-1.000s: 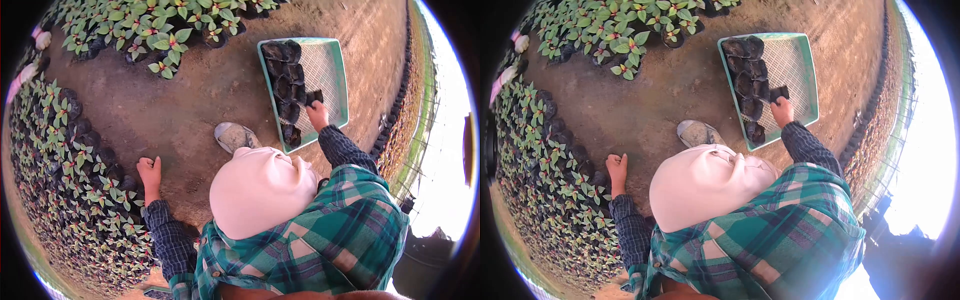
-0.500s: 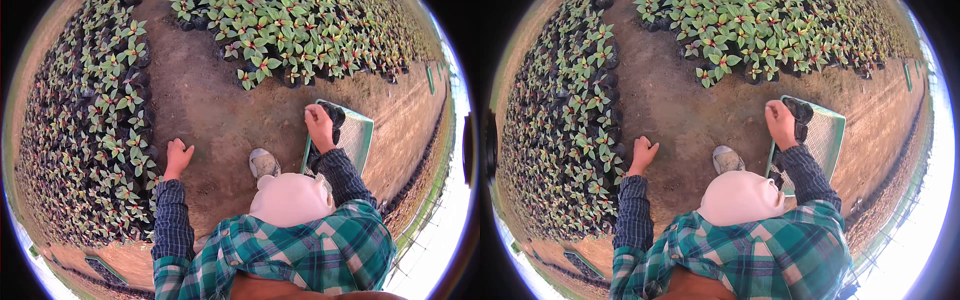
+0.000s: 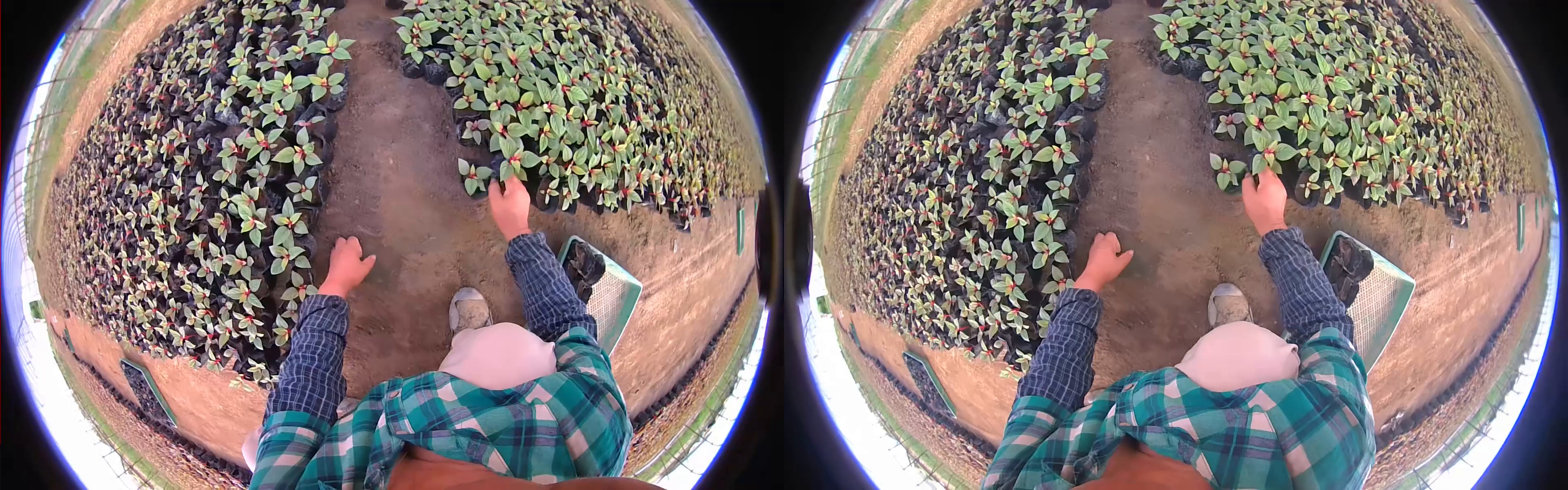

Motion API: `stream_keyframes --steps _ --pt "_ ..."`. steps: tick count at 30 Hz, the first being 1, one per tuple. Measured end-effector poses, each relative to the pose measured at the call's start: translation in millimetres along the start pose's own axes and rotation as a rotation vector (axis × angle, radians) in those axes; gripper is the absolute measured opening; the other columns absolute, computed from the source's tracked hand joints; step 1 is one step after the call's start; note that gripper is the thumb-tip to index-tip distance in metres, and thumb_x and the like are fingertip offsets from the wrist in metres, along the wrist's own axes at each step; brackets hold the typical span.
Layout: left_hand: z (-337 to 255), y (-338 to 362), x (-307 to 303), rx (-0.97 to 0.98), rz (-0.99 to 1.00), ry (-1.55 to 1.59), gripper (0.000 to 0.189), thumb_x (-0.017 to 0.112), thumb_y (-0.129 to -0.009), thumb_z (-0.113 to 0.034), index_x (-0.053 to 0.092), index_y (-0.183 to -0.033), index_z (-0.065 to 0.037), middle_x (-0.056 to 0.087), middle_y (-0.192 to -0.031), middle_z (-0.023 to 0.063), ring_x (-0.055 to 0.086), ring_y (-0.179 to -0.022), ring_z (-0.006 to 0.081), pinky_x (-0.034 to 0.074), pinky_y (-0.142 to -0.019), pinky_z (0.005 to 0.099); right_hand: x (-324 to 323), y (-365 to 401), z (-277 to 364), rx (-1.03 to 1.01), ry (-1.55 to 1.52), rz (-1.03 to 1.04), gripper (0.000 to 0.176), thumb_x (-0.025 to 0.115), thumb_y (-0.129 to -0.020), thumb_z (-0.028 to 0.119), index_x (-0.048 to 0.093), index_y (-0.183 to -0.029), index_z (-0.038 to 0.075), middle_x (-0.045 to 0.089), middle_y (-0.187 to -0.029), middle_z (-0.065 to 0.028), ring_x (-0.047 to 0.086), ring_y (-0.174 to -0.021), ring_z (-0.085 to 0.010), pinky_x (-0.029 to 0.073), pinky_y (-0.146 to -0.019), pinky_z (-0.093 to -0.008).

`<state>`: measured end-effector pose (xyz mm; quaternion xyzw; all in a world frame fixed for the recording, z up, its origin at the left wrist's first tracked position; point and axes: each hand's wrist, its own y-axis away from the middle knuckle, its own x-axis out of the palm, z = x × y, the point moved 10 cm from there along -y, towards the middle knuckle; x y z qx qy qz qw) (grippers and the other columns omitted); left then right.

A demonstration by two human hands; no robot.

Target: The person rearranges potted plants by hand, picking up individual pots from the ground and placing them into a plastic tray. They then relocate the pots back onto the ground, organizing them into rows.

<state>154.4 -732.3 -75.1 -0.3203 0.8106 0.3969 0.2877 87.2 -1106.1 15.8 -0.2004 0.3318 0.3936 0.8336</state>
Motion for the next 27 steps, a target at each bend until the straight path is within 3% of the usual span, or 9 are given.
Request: stream_keyframes --steps 2,4,10,15,19,22,25,27 --pt "-5 2 -2 -0.005 0.002 0.003 0.042 0.075 -0.074 -0.03 0.053 -0.093 0.0 0.053 -0.101 0.0247 0.054 -0.096 0.0442 0.045 -0.085 0.0497 -5 1 30 -0.057 -0.046 0.018 0.026 0.061 -0.084 0.012 0.06 -0.108 0.001 0.065 -0.092 -0.0187 0.061 -0.082 -0.0383 0.048 -0.072 -0.0406" --pt "-8 -1 -8 -0.026 0.011 -0.002 0.044 0.075 -0.074 -0.03 0.053 -0.096 0.0 0.052 -0.104 0.0254 0.053 -0.098 0.0448 0.045 -0.086 0.0499 9 -16 75 -0.228 -0.077 0.081 0.029 0.061 -0.083 0.011 0.059 -0.11 0.001 0.063 -0.095 -0.0199 0.06 -0.088 -0.0398 0.048 -0.076 -0.0419" --pt "-8 4 -3 -0.028 0.063 -0.008 0.049 0.075 -0.074 -0.031 0.051 -0.102 0.0 0.051 -0.107 0.0264 0.052 -0.102 0.0456 0.044 -0.087 0.0502 87 -106 176 -0.541 -0.121 0.14 0.021 0.058 -0.081 0.015 0.054 -0.094 -0.002 0.059 -0.092 -0.0219 0.056 -0.091 -0.0418 0.045 -0.08 -0.0489" --pt "-8 5 -4 -0.073 0.086 0.04 0.046 0.075 -0.074 -0.029 0.051 -0.101 0.0 0.05 -0.107 0.0257 0.051 -0.101 0.0452 0.043 -0.087 0.0514 178 -176 191 -0.493 -0.069 0.184 0.02 0.057 -0.08 0.016 0.054 -0.086 -0.003 0.058 -0.091 -0.0215 0.055 -0.093 -0.0412 0.045 -0.081 -0.0489" --pt "-7 7 -4 -0.104 0.08 0.071 0.046 0.076 -0.074 -0.027 0.05 -0.101 0.001 0.049 -0.107 0.0252 0.049 -0.103 0.0449 0.043 -0.086 0.0518 216 -200 168 -0.476 -0.05 0.211 0.021 0.057 -0.083 0.016 0.057 -0.095 -0.001 0.059 -0.096 -0.0198 0.056 -0.097 -0.0403 0.045 -0.084 -0.0489" --pt "-7 9 -5 -0.103 0.083 0.082 0.048 0.076 -0.074 -0.027 0.05 -0.102 0.002 0.049 -0.108 0.0248 0.048 -0.103 0.0447 0.043 -0.086 0.0514 179 -205 158 -0.336 0.01 0.087 0.024 0.058 -0.086 0.017 0.055 -0.105 0.003 0.059 -0.098 -0.0206 0.059 -0.089 -0.0398 0.049 -0.078 -0.0482" --pt "-13 9 -9 -0.117 0.08 0.091 0.05 0.076 -0.073 -0.027 0.051 -0.104 0.002 0.048 -0.109 0.0243 0.048 -0.103 0.0444 0.043 -0.087 0.051 135 -201 150 -0.326 0.255 -0.06 0.028 0.06 -0.085 0.015 0.052 -0.11 0.005 0.053 -0.104 -0.0225 0.061 -0.081 -0.0399 0.052 -0.069 -0.0484" --pt "-15 10 -10 -0.136 0.081 0.097 0.05 0.076 -0.073 -0.027 0.051 -0.106 0.002 0.048 -0.109 0.0241 0.048 -0.104 0.0443 0.042 -0.087 0.051 138 -208 135 -0.293 0.355 -0.028 0.031 0.062 -0.083 0.012 0.049 -0.11 0.004 0.05 -0.106 -0.0231 0.062 -0.079 -0.0404 0.054 -0.066 -0.0463"
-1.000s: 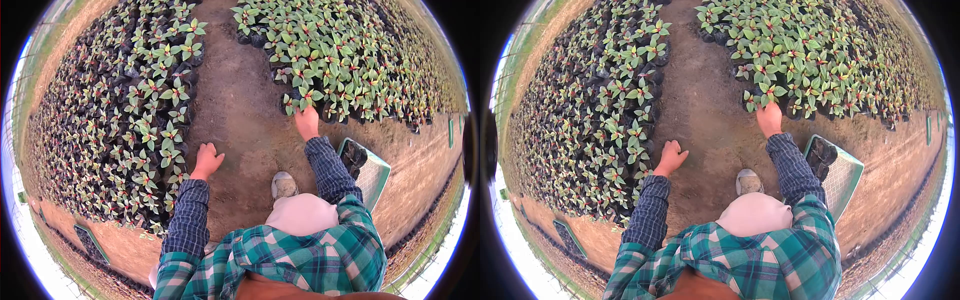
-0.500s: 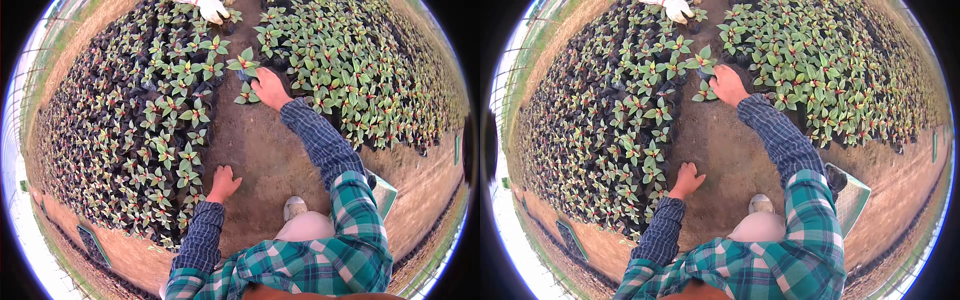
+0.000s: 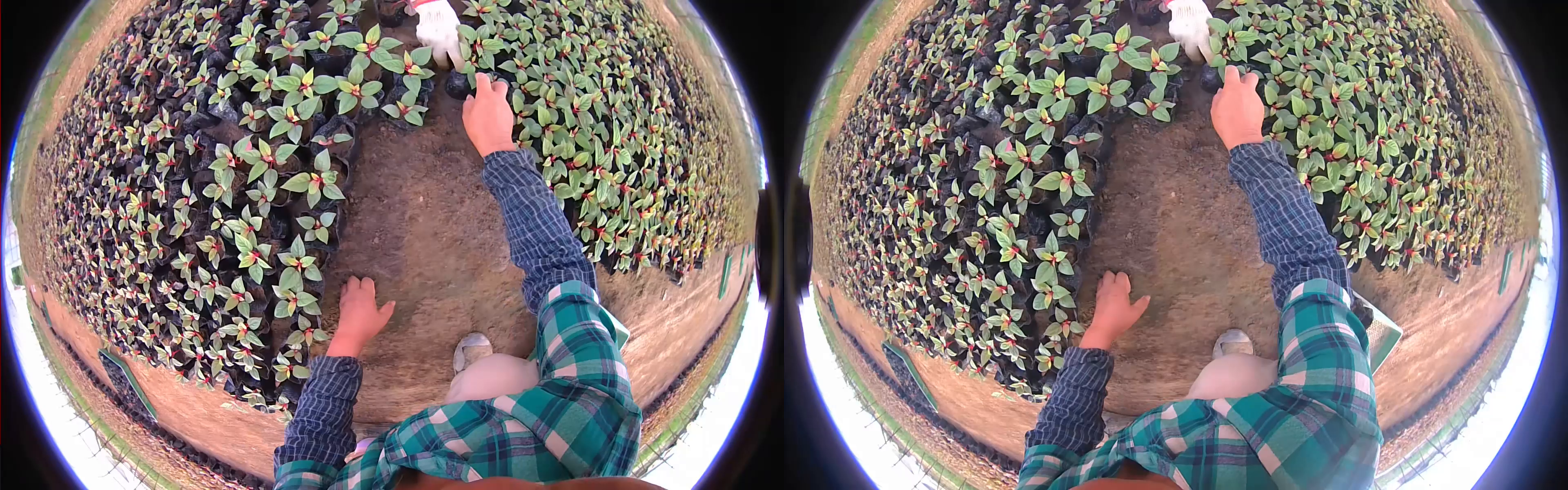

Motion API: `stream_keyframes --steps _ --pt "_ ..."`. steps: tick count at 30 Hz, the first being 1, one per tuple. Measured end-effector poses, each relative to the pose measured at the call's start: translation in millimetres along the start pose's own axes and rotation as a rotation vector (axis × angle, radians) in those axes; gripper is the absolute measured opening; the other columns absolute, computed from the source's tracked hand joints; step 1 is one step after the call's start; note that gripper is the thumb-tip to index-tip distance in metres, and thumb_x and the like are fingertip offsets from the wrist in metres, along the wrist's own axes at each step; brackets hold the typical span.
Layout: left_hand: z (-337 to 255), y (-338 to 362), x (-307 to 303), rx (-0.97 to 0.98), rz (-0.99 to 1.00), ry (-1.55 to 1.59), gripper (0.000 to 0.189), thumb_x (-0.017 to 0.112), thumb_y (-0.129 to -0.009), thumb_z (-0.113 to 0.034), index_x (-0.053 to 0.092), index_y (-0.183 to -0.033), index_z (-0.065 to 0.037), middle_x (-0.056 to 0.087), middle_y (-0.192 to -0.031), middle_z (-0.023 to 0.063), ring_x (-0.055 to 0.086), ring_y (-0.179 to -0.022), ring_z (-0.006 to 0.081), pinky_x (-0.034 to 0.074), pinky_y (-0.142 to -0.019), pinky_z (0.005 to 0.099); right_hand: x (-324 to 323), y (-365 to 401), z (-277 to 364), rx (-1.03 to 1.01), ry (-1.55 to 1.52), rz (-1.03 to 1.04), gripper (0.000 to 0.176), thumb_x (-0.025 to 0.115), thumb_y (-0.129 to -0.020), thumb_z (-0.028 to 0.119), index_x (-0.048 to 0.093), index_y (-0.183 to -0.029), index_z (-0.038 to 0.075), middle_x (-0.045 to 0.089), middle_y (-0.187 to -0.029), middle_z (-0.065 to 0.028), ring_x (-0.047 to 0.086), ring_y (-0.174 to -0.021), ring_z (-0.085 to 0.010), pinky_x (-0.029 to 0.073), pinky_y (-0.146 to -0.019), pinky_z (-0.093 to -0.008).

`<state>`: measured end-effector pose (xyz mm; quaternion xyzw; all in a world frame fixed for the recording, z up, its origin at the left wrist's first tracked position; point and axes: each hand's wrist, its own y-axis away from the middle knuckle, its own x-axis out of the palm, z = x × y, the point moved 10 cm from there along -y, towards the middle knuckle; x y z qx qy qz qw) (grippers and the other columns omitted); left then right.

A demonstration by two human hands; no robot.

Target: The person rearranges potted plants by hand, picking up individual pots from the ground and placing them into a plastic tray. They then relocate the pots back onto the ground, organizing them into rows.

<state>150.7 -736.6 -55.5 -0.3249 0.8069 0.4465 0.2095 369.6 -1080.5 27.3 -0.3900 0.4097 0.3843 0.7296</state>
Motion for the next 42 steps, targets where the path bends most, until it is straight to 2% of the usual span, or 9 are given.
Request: stream_keyframes --steps 5,7,11,19,24,29,30,35,42 --pt "1 2 -1 0.015 -0.057 -0.011 0.051 0.076 -0.073 -0.027 0.051 -0.107 0.002 0.048 -0.11 0.0244 0.047 -0.107 0.0442 0.042 -0.09 0.0503 23 -16 -2 -0.057 0.106 0.101 0.034 0.062 -0.082 0.008 0.047 -0.112 0.004 0.052 -0.106 -0.0236 0.063 -0.079 -0.0413 0.054 -0.065 -0.0458" --pt "2 1 -1 0.018 -0.065 -0.013 0.051 0.076 -0.073 -0.027 0.051 -0.107 0.002 0.048 -0.111 0.0242 0.047 -0.107 0.0442 0.043 -0.09 0.05 27 -18 -5 -0.026 0.072 0.143 0.04 0.063 -0.081 0.008 0.048 -0.118 0.004 0.055 -0.108 -0.0231 0.061 -0.087 -0.0433 0.052 -0.073 -0.0487" --pt "1 2 -3 -0.004 -0.068 0.008 0.05 0.076 -0.072 -0.026 0.051 -0.106 0.001 0.049 -0.11 0.0239 0.048 -0.107 0.0441 0.043 -0.09 0.0497 22 -13 -3 -0.171 0.113 0.039 0.034 0.06 -0.08 0.003 0.048 -0.112 0.004 0.058 -0.101 -0.0228 0.063 -0.081 -0.0412 0.054 -0.066 -0.0467" --pt "3 2 -2 0.008 -0.109 -0.002 0.049 0.077 -0.072 -0.025 0.052 -0.105 0.001 0.049 -0.11 0.0235 0.049 -0.106 0.0435 0.043 -0.09 0.0496 2 31 19 -0.122 -0.2 0.145 0.044 0.062 -0.078 0.003 0.048 -0.12 0.005 0.061 -0.096 -0.0219 0.061 -0.09 -0.0393 0.05 -0.077 -0.0466" --pt "-1 3 -2 0.029 -0.105 -0.015 0.047 0.075 -0.074 -0.027 0.053 -0.103 0.002 0.051 -0.108 0.0243 0.051 -0.103 0.0438 0.045 -0.088 0.0499 20 -1 36 -0.253 0.224 0.134 0.034 0.054 -0.083 0.005 0.047 -0.116 0.003 0.061 -0.09 -0.0251 0.064 -0.074 -0.0401 0.054 -0.063 -0.0467" --pt "3 3 0 0.003 -0.105 -0.105 0.05 0.072 -0.078 -0.032 0.053 -0.111 0.0 0.051 -0.113 0.0246 0.052 -0.105 0.0447 0.045 -0.089 0.0501 54 -25 36 -0.204 0.012 0.092 0.015 0.05 -0.083 0.004 0.052 -0.097 0.0 0.062 -0.081 -0.0254 0.063 -0.075 -0.0437 0.05 -0.065 -0.053" --pt "-1 7 -7 0.066 -0.197 -0.061 0.047 0.073 -0.077 -0.033 0.052 -0.101 0.001 0.052 -0.104 0.0262 0.053 -0.099 0.0453 0.045 -0.085 0.0505 55 -27 30 -0.174 0.005 0.067 0.013 0.052 -0.082 0.004 0.053 -0.094 0.0 0.062 -0.08 -0.0252 0.063 -0.074 -0.044 0.05 -0.065 -0.053" --pt "1 6 -3 0.069 -0.162 -0.049 0.044 0.073 -0.078 -0.03 0.052 -0.1 0.002 0.052 -0.103 0.0249 0.052 -0.099 0.0445 0.044 -0.086 0.0504 39 -16 11 -0.096 -0.073 0.061 0.012 0.058 -0.079 0.003 0.053 -0.09 -0.001 0.06 -0.082 -0.0256 0.062 -0.075 -0.0449 0.05 -0.066 -0.0517" --pt "3 5 0 0.077 -0.139 -0.039 0.042 0.073 -0.078 -0.03 0.051 -0.097 0.0 0.051 -0.103 0.0228 0.052 -0.098 0.0429 0.044 -0.084 0.0494 -39 60 38 -0.355 -0.322 0.177 0.02 0.065 -0.077 0.001 0.05 -0.091 0.0 0.055 -0.09 -0.0247 0.054 -0.087 -0.0471 0.044 -0.075 -0.0514"
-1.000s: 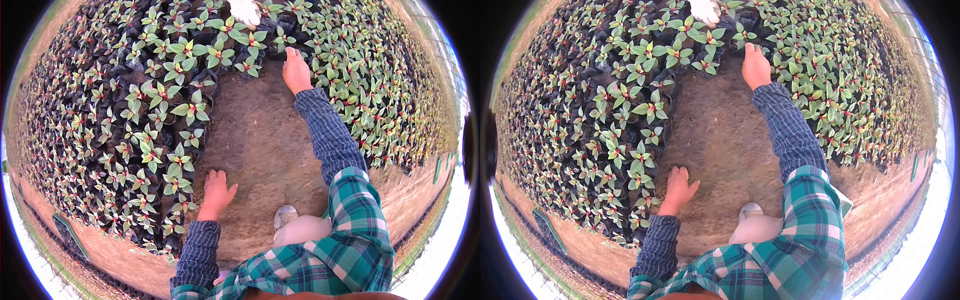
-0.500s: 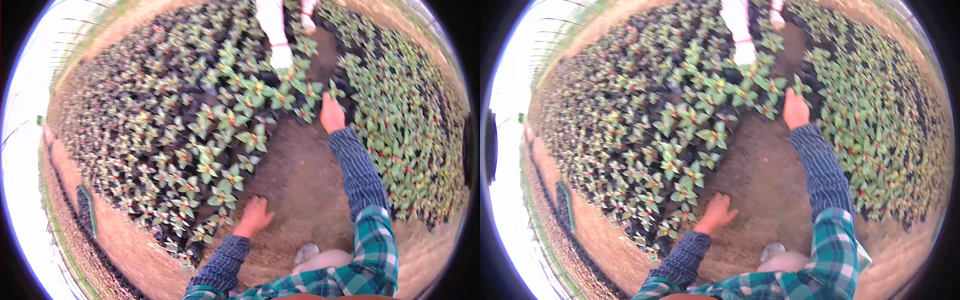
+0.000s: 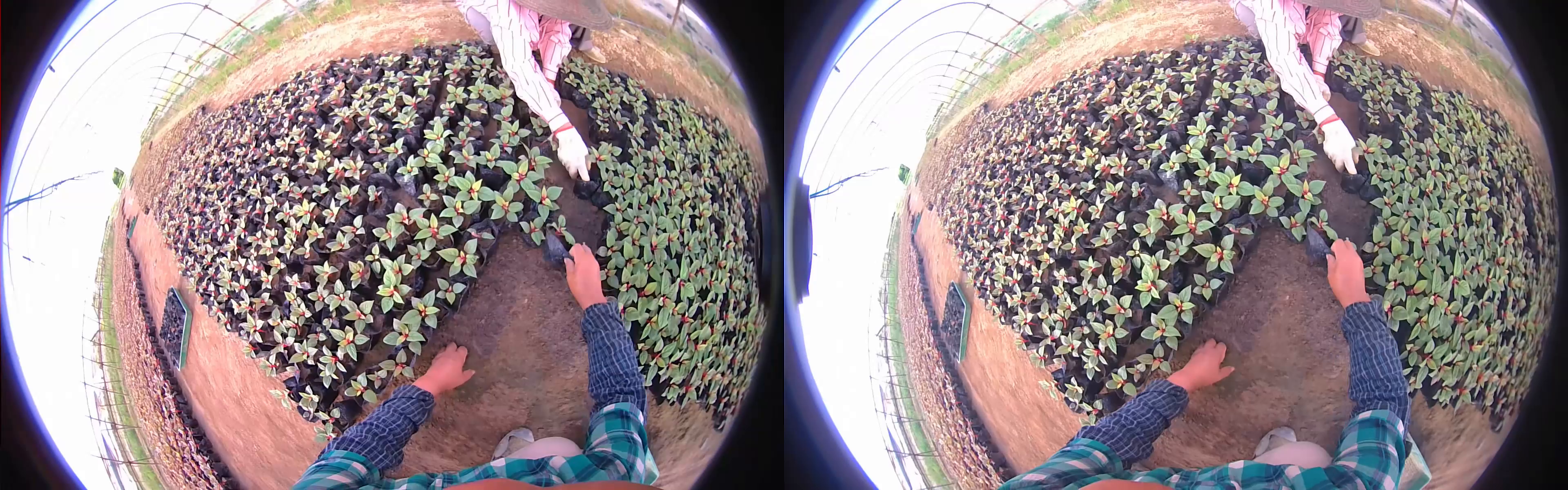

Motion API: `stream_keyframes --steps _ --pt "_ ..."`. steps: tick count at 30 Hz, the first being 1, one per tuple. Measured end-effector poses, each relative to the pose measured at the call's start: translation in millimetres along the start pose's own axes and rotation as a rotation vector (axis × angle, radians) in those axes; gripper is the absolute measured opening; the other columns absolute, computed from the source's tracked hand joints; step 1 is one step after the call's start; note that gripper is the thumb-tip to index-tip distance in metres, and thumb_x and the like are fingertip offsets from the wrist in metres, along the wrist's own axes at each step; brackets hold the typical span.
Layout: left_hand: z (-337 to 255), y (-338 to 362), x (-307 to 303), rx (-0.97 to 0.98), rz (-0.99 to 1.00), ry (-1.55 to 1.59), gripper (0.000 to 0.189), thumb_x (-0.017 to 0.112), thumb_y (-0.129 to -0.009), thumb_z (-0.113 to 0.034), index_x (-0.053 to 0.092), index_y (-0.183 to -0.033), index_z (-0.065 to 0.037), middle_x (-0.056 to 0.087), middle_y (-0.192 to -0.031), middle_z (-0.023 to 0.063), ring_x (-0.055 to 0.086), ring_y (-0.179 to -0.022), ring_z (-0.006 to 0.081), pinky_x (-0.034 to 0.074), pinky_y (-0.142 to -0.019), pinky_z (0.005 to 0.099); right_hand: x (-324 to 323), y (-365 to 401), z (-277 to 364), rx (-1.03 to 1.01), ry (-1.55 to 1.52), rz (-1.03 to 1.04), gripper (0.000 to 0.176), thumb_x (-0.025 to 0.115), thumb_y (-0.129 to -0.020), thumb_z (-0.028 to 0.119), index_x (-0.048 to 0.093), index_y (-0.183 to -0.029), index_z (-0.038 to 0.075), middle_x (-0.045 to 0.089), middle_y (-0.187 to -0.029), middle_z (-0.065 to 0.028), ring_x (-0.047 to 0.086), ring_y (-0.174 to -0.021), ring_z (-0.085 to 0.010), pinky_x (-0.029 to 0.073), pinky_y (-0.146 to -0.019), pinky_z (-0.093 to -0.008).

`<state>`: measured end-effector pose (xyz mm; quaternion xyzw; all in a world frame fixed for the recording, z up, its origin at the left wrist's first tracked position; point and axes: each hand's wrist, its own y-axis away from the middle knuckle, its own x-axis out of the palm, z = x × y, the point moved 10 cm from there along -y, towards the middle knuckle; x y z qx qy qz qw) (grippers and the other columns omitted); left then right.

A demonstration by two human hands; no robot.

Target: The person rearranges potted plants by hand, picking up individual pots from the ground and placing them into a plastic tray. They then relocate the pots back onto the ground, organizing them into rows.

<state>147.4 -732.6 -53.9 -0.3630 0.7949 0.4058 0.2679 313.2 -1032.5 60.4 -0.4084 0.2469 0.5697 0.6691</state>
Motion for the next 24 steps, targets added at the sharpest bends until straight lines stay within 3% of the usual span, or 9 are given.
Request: stream_keyframes --steps 1,3,8,20,24 --pt "0 0 -3 -0.004 -0.007 0.003 0.042 0.073 -0.078 -0.03 0.051 -0.097 0.0 0.051 -0.103 0.0228 0.052 -0.098 0.0429 0.044 -0.084 0.0494 0 12 9 -0.011 -0.039 0.047 0.021 0.065 -0.077 0.001 0.049 -0.091 0.001 0.055 -0.09 -0.0241 0.053 -0.087 -0.0474 0.044 -0.075 -0.0516" --pt "0 0 1 -0.027 0.072 -0.023 0.049 0.072 -0.079 -0.029 0.053 -0.114 0.0 0.051 -0.114 0.0241 0.052 -0.107 0.0433 0.045 -0.09 0.0482 4 35 27 -0.088 -0.016 0.126 0.021 0.065 -0.078 0.003 0.049 -0.091 0.002 0.054 -0.09 -0.0218 0.054 -0.086 -0.0457 0.044 -0.073 -0.0512" --pt "4 -2 2 -0.047 0.057 -0.01 0.047 0.073 -0.078 -0.029 0.054 -0.111 -0.001 0.051 -0.114 0.0242 0.052 -0.108 0.0437 0.045 -0.091 0.0482 19 73 57 -0.141 -0.048 0.347 0.016 0.062 -0.081 0.006 0.05 -0.091 0.004 0.053 -0.091 -0.02 0.056 -0.083 -0.0444 0.045 -0.068 -0.0508" --pt "1 -1 0 0.007 -0.033 -0.068 0.048 0.075 -0.074 -0.029 0.053 -0.105 0.0 0.053 -0.109 0.025 0.052 -0.106 0.0438 0.046 -0.088 0.0482 29 64 102 -0.278 0.035 0.417 0.008 0.054 -0.084 0.006 0.049 -0.09 0.005 0.05 -0.088 -0.0162 0.057 -0.076 -0.0394 0.046 -0.065 -0.0479" --pt "0 -2 1 0.042 -0.038 -0.085 0.048 0.076 -0.074 -0.029 0.053 -0.103 0.0 0.053 -0.108 0.0245 0.053 -0.103 0.0433 0.046 -0.087 0.0481 34 39 129 -0.5 0.071 0.35 0.01 0.053 -0.081 0.005 0.05 -0.091 0.006 0.05 -0.087 -0.0137 0.058 -0.082 -0.0345 0.048 -0.068 -0.0446"
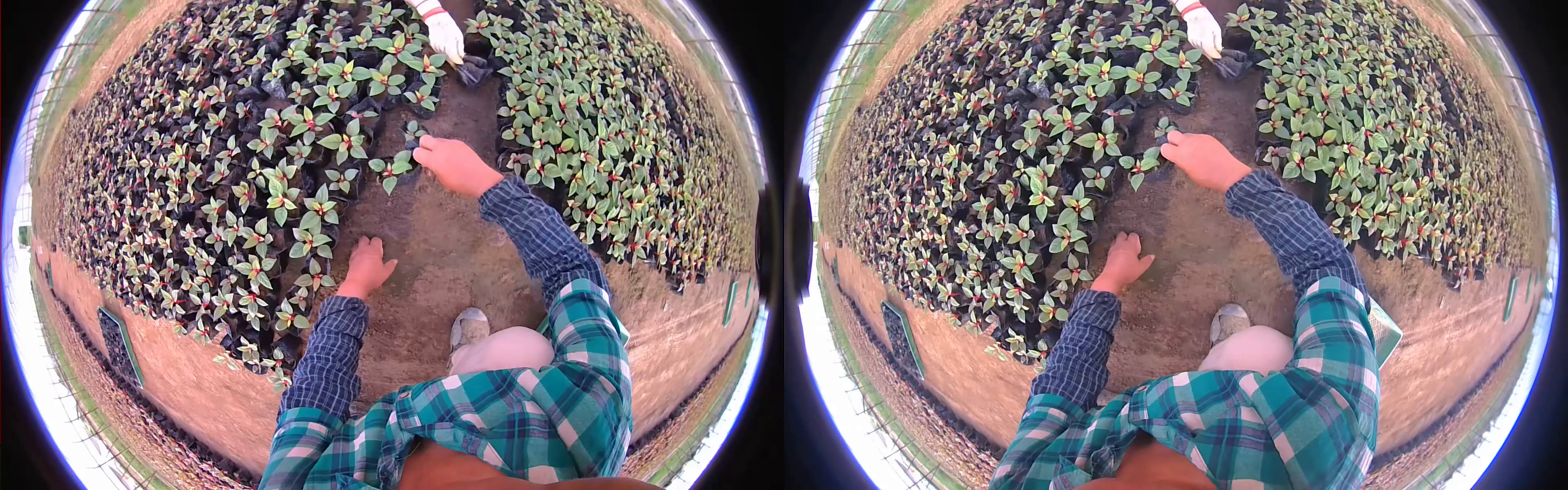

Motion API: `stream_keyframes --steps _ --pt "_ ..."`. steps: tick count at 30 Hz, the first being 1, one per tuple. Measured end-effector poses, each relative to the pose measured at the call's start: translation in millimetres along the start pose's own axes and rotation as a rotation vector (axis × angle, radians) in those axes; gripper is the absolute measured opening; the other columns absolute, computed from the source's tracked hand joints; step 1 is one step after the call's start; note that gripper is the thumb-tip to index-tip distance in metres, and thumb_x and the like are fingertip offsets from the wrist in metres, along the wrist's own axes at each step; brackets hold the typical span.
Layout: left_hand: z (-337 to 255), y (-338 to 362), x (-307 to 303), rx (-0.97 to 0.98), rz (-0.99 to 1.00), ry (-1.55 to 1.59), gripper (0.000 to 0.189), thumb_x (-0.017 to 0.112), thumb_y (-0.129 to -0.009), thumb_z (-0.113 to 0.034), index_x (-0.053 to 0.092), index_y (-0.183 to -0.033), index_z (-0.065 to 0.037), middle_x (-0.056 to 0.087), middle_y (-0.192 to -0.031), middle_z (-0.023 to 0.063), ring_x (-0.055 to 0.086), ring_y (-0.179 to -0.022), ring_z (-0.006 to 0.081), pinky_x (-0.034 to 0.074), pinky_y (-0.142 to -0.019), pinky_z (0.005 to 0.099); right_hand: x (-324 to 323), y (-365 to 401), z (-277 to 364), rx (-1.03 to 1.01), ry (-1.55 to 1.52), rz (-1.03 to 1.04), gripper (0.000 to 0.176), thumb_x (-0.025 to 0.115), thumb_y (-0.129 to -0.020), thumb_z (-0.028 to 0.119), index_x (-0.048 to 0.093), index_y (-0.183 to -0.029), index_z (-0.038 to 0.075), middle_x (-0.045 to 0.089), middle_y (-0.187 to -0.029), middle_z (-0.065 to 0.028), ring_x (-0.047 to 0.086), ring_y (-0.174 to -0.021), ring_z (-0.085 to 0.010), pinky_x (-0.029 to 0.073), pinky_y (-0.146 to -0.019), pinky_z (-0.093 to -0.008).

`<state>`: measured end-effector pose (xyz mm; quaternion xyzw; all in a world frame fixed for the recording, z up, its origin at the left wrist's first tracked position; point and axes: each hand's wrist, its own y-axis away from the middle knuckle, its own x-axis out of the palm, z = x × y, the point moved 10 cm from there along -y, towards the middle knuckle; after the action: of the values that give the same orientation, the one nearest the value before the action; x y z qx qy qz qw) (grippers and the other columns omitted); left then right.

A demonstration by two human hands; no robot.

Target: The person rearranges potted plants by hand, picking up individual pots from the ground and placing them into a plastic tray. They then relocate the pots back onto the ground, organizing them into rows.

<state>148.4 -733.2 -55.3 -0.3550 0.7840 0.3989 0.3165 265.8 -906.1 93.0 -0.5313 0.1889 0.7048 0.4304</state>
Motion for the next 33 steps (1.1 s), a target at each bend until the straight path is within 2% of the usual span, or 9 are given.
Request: stream_keyframes --steps 4,13,17,19,23,24,27,30,33 --pt "0 0 -2 0.003 0.001 0.042 0.045 0.076 -0.073 -0.028 0.052 -0.099 0.0 0.052 -0.105 0.0241 0.053 -0.1 0.0435 0.045 -0.084 0.0498 17 -18 -28 -0.061 0.003 -0.088 0.013 0.053 -0.079 0.005 0.052 -0.092 0.006 0.052 -0.09 -0.0121 0.057 -0.091 -0.0312 0.048 -0.075 -0.0419" --pt "0 -2 0 -0.002 0.015 0.101 0.039 0.077 -0.072 -0.023 0.051 -0.092 -0.002 0.051 -0.102 0.0221 0.052 -0.098 0.0446 0.043 -0.085 0.0514 9 106 -41 0.542 -0.176 -0.334 0.018 0.056 -0.086 0.008 0.058 -0.104 0.005 0.057 -0.101 -0.0141 0.06 -0.086 -0.0371 0.051 -0.073 -0.0443" --pt "0 -3 0 -0.008 0.027 0.102 0.038 0.077 -0.072 -0.023 0.05 -0.09 -0.002 0.052 -0.1 0.0219 0.052 -0.098 0.0441 0.043 -0.085 0.0506 -17 190 -67 0.848 0.05 -0.434 0.028 0.06 -0.083 0.006 0.056 -0.11 0.005 0.053 -0.109 -0.0178 0.059 -0.091 -0.0381 0.051 -0.076 -0.0432" --pt "1 -2 0 -0.002 0.029 0.106 0.038 0.077 -0.072 -0.023 0.05 -0.09 -0.002 0.052 -0.1 0.022 0.052 -0.098 0.0442 0.043 -0.085 0.0505 -26 210 -78 0.977 0.166 -0.392 0.041 0.062 -0.082 0.006 0.052 -0.122 0.007 0.048 -0.117 -0.0206 0.058 -0.093 -0.0402 0.051 -0.079 -0.0444" --pt "1 -3 1 -0.016 0.035 0.087 0.04 0.077 -0.072 -0.025 0.051 -0.092 -0.001 0.052 -0.1 0.0224 0.052 -0.099 0.0439 0.043 -0.086 0.0503 -2 207 -110 0.894 0.185 -0.184 0.029 0.061 -0.085 0.01 0.052 -0.112 0.007 0.052 -0.103 -0.0203 0.059 -0.085 -0.0417 0.051 -0.072 -0.0472" --pt "5 -1 1 -0.046 0.03 0.08 0.04 0.077 -0.072 -0.025 0.051 -0.092 -0.001 0.052 -0.1 0.0224 0.052 -0.099 0.0439 0.043 -0.086 0.0503 0 205 -116 0.878 0.235 -0.183 0.019 0.06 -0.086 0.011 0.051 -0.101 0.006 0.053 -0.094 -0.0197 0.059 -0.082 -0.0415 0.05 -0.068 -0.0475" --pt "0 10 -3 -0.016 -0.062 0.057 0.037 0.076 -0.073 -0.022 0.052 -0.092 -0.002 0.052 -0.099 0.0211 0.052 -0.097 0.0426 0.044 -0.084 0.0497 2 197 -123 0.739 0.281 -0.232 0.01 0.056 -0.086 0.01 0.049 -0.092 0.005 0.057 -0.087 -0.0202 0.061 -0.077 -0.04 0.051 -0.064 -0.0467" --pt "-3 33 -8 0.006 -0.238 0.173 0.027 0.073 -0.074 -0.015 0.053 -0.089 -0.004 0.053 -0.093 0.0177 0.052 -0.092 0.0398 0.044 -0.08 0.0483 -8 188 -102 0.709 0.098 -0.301 0.017 0.064 -0.081 0.009 0.05 -0.089 0.003 0.057 -0.084 -0.0195 0.059 -0.08 -0.0408 0.048 -0.068 -0.0487" --pt "7 64 2 -0.101 -0.258 0.157 0.026 0.072 -0.074 -0.014 0.053 -0.088 -0.004 0.052 -0.092 0.0177 0.053 -0.092 0.0395 0.044 -0.08 0.0483 -10 156 -56 0.58 -0.151 -0.296 0.016 0.065 -0.08 0.008 0.052 -0.086 0.003 0.057 -0.084 -0.0174 0.058 -0.08 -0.0389 0.046 -0.068 -0.0465"
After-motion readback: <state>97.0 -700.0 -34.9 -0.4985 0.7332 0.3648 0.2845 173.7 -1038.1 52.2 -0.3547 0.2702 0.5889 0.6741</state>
